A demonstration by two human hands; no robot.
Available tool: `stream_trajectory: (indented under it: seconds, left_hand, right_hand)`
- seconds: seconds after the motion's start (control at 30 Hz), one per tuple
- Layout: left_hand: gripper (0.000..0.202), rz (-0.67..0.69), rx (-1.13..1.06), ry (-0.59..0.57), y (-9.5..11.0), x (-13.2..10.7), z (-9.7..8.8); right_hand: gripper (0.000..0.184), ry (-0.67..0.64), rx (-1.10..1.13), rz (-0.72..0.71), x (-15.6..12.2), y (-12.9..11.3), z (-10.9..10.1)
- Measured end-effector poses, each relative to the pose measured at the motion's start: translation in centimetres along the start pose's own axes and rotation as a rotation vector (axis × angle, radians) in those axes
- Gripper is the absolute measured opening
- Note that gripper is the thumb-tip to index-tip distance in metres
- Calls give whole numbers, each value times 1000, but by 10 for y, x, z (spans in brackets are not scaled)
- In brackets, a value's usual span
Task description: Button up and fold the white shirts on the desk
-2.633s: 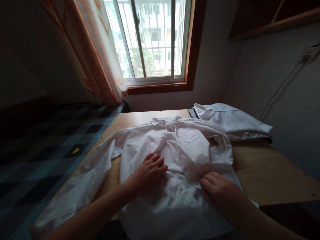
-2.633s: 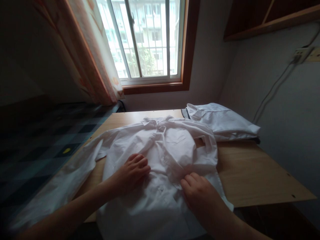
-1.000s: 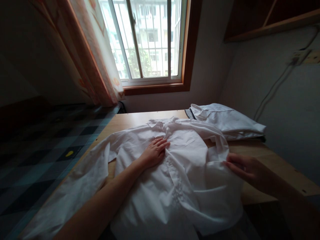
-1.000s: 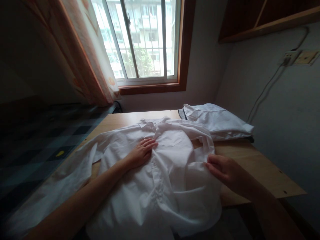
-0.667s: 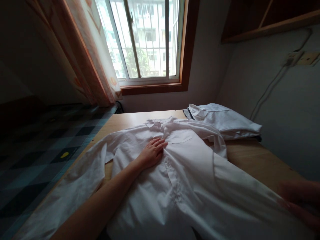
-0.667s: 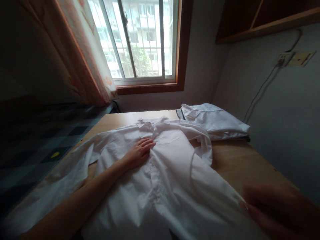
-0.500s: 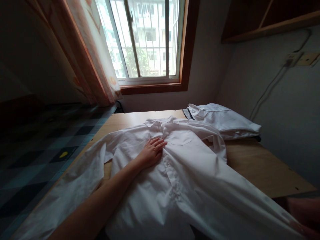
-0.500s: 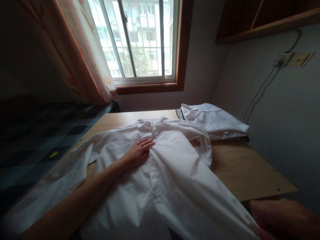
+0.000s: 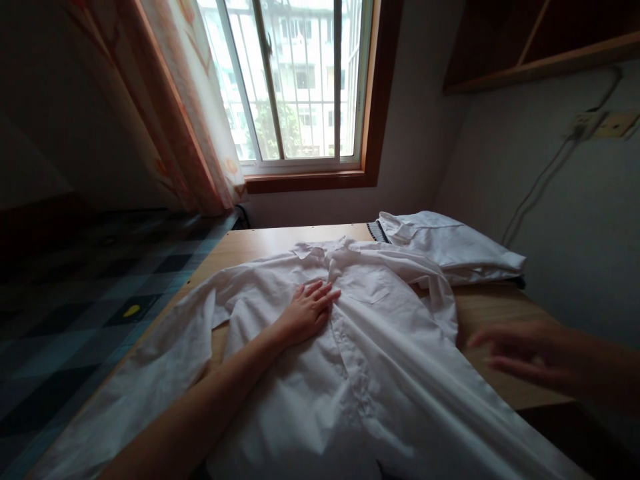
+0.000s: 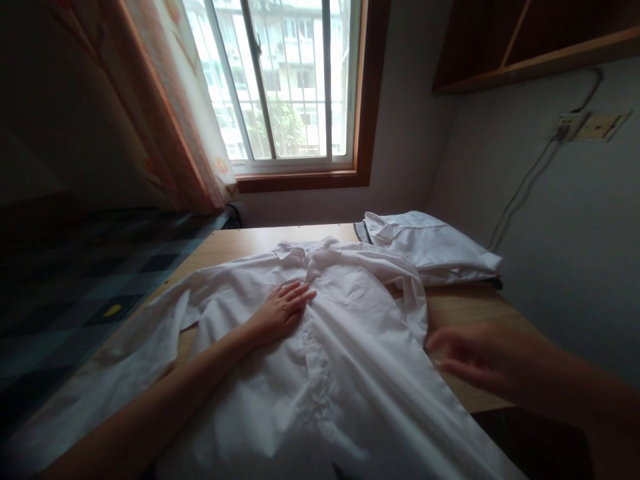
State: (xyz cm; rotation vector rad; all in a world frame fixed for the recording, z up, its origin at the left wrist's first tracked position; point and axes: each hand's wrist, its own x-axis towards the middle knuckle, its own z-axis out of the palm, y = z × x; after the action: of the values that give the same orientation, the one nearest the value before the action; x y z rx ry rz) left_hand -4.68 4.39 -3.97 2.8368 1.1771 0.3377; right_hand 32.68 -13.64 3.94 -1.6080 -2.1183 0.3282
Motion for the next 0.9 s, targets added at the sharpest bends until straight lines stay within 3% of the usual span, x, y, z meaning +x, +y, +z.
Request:
stream_trajectory:
  seconds: [0.03, 0.13, 0.23, 0.33, 0.47, 0.6, 0.77, 0.9]
  left_hand:
    - [51, 6, -1, -11, 5, -1, 0]
    - [60, 26, 0, -37, 18, -8, -1]
    - [66, 44, -5, -36, 28, -19, 0]
    - [72, 41, -1, -34, 33, -32, 2]
    - [73, -67, 55, -49, 40, -51, 1]
    - [72, -136, 76, -111, 50, -69, -7]
    - [66, -63, 64, -133, 68, -87, -22]
    - [38, -105, 133, -62, 70, -63, -48]
  right_hand:
    - [29, -199, -21, -64, 28, -7, -4]
    - [28, -280, -115, -230, 108, -28, 8]
    - [26, -330, -211, -343, 164, -43, 54]
    - [28, -250, -265, -330, 192, -46, 104]
    - [49, -163, -266, -214, 197, -41, 146]
    - [59, -162, -237, -124, 174, -35, 163]
    - [59, -131, -243, -134, 139, -34, 164]
    - [48, -157, -279, -207, 144, -43, 147]
